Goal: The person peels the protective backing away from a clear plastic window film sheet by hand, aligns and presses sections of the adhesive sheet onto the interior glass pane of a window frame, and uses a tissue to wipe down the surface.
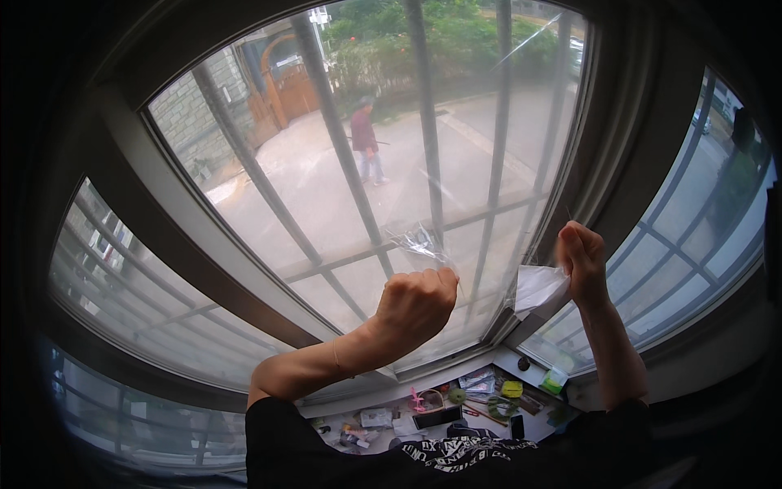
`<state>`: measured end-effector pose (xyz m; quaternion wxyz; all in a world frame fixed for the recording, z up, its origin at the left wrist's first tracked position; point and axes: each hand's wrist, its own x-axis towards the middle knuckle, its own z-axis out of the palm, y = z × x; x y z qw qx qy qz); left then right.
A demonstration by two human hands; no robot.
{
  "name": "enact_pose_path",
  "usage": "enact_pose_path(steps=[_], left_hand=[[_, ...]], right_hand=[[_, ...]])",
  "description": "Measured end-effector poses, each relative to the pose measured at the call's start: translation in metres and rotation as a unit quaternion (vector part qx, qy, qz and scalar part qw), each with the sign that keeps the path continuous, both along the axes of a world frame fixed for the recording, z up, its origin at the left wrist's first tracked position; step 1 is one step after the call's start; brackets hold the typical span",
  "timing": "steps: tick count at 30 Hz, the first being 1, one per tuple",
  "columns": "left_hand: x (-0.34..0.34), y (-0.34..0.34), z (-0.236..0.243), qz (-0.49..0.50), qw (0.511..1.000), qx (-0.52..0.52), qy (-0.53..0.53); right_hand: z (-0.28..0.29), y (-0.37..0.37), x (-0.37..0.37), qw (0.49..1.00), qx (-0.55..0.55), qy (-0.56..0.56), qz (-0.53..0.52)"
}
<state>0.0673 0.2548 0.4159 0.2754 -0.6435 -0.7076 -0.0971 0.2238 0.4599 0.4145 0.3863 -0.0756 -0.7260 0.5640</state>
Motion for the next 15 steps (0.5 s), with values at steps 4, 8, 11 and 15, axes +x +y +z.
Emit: enact_pose_path(steps=[4, 8, 11, 15], left_hand=[[0.004, 0.026, -0.007, -0.04, 0.999, 0.003, -0.009], [0.0, 0.035, -0.014, -0.085, 0.996, -0.031, 0.005], [-0.019, 0.03, -0.015, -0.156, 0.985, -0.067, 0.026], [-0.036, 0.018, -0.01, -0.218, 0.97, -0.109, 0.021]], right_hand=[[0.007, 0.04, 0.009, 0.996, 0.081, -0.03, 0.019], [0.001, 0.066, 0.004, 0.994, 0.106, -0.034, 0.012], [-0.022, 0.058, 0.001, 0.993, 0.117, 0.004, 0.019], [-0.047, 0.034, -0.001, 0.998, 0.053, 0.029, -0.019]])
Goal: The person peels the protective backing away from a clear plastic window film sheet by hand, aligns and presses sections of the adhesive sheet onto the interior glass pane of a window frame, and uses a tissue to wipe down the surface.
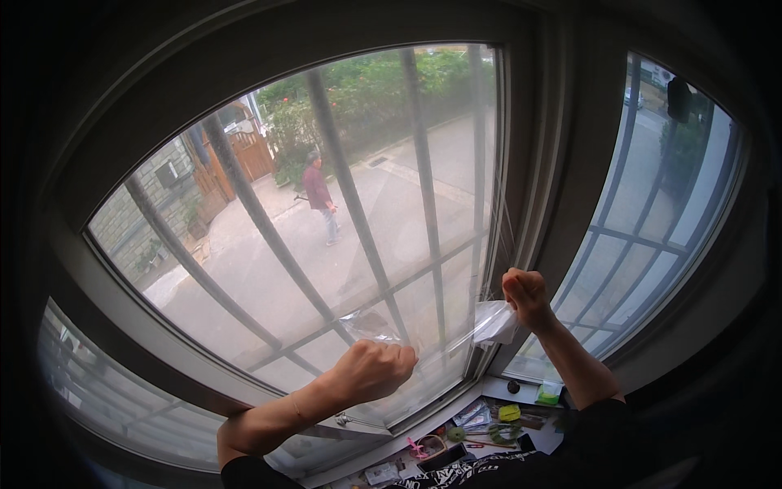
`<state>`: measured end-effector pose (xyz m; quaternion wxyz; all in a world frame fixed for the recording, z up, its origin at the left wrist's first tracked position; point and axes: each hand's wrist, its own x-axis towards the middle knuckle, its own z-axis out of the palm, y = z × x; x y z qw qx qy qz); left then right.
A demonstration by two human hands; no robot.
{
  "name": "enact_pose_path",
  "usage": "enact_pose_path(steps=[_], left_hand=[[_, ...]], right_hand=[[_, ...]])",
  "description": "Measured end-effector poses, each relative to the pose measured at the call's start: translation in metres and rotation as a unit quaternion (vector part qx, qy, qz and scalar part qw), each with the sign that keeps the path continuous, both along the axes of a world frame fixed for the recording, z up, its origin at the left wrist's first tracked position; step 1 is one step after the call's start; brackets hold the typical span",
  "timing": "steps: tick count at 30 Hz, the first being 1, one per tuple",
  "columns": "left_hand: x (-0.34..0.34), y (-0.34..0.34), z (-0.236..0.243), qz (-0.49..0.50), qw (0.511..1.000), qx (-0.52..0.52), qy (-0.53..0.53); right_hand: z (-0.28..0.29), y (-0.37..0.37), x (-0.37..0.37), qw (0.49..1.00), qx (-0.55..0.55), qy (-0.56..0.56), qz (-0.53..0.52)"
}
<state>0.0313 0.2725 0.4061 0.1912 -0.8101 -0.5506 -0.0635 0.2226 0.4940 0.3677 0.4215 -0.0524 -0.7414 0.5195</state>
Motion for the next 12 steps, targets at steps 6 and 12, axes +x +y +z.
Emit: enact_pose_path(steps=[6, 12], left_hand=[[-0.003, -0.008, 0.005, -0.004, 1.0, -0.013, 0.012], [0.0, -0.013, 0.008, 0.01, 0.997, -0.03, 0.07]], right_hand=[[-0.013, -0.017, 0.004, 0.998, -0.05, 0.016, -0.02], [-0.017, -0.032, 0.013, 0.996, -0.059, 0.029, -0.059]])
